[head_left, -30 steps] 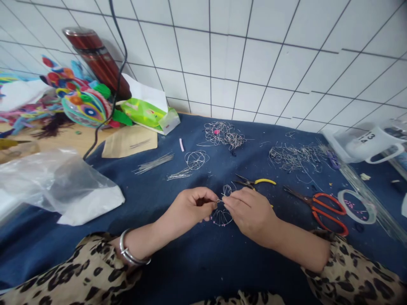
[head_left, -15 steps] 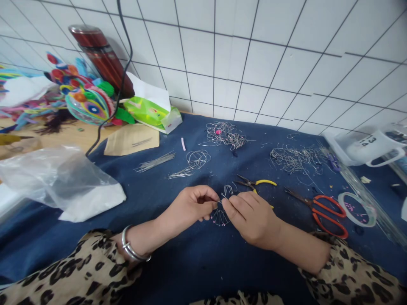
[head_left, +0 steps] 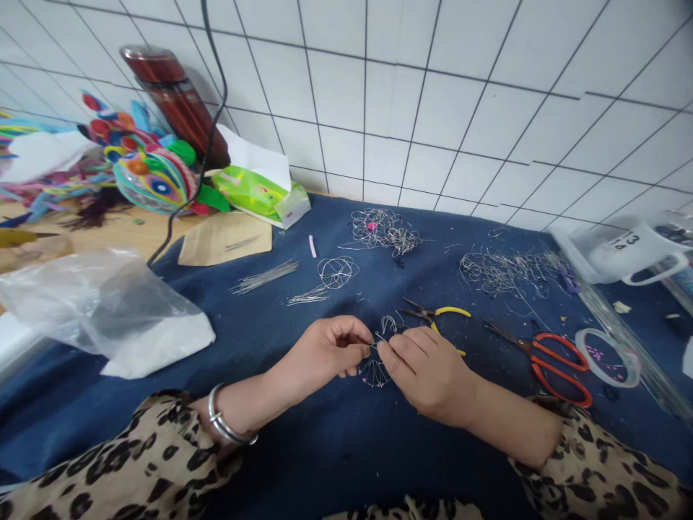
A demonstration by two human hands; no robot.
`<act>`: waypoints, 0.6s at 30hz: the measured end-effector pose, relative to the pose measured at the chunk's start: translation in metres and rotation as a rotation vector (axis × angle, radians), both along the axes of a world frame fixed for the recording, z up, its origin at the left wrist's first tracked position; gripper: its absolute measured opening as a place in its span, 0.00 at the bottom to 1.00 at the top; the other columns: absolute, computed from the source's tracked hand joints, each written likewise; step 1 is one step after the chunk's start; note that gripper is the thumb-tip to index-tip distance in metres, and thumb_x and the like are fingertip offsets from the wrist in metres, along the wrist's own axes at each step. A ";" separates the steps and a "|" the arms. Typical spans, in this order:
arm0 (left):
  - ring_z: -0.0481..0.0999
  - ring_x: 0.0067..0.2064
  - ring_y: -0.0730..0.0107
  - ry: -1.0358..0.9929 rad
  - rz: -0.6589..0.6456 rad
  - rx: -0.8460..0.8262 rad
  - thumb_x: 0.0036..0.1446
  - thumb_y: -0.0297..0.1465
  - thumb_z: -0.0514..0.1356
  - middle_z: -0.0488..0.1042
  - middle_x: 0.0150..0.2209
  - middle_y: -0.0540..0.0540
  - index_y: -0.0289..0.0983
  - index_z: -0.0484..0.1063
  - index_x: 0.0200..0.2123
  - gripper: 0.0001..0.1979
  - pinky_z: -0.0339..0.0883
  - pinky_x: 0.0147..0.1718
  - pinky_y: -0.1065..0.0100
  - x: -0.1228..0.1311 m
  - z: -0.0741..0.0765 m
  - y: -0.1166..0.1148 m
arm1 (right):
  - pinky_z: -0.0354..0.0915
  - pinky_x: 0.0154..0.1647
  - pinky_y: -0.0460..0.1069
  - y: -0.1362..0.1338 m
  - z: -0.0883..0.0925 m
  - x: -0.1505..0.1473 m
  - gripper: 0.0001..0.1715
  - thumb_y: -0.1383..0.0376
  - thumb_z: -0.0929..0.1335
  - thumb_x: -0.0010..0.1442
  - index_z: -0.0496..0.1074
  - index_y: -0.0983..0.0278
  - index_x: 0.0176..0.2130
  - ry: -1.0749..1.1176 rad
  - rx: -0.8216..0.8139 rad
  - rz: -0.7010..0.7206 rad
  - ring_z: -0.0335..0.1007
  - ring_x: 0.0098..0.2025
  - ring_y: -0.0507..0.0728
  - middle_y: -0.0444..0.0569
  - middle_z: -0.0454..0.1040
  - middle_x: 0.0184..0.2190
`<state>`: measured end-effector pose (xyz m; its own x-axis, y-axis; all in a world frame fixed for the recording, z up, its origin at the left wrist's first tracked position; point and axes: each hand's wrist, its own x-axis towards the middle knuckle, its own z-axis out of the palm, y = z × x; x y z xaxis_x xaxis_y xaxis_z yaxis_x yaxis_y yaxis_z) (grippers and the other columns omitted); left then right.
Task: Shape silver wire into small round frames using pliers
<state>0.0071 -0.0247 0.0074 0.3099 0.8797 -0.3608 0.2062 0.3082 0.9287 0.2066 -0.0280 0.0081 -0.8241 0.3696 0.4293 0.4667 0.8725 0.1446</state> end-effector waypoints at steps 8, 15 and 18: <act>0.69 0.21 0.78 0.031 -0.031 0.023 0.49 0.29 0.57 0.66 0.20 0.54 0.35 0.70 0.30 0.04 0.62 0.20 0.76 0.001 0.001 0.000 | 0.63 0.36 0.52 0.003 -0.003 0.001 0.12 0.71 0.61 0.59 0.68 0.68 0.43 0.085 -0.139 -0.086 0.64 0.35 0.55 0.51 0.70 0.31; 0.67 0.23 0.78 0.050 -0.087 0.094 0.51 0.27 0.55 0.69 0.24 0.51 0.34 0.72 0.32 0.07 0.63 0.23 0.75 0.001 -0.002 -0.002 | 0.64 0.40 0.52 0.006 -0.005 -0.001 0.12 0.70 0.62 0.59 0.69 0.67 0.43 0.253 -0.296 -0.093 0.65 0.37 0.55 0.50 0.71 0.34; 0.67 0.23 0.78 0.053 -0.096 0.124 0.50 0.26 0.55 0.68 0.24 0.51 0.34 0.72 0.32 0.07 0.63 0.24 0.75 0.000 -0.003 -0.002 | 0.64 0.42 0.52 0.007 -0.004 -0.004 0.11 0.70 0.63 0.58 0.70 0.66 0.42 0.314 -0.360 -0.092 0.66 0.37 0.54 0.50 0.72 0.35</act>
<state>0.0067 -0.0271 0.0046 0.3782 0.8858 -0.2690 0.2787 0.1681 0.9455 0.2027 -0.0210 0.0044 -0.6317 0.6058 0.4837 0.5172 0.7941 -0.3192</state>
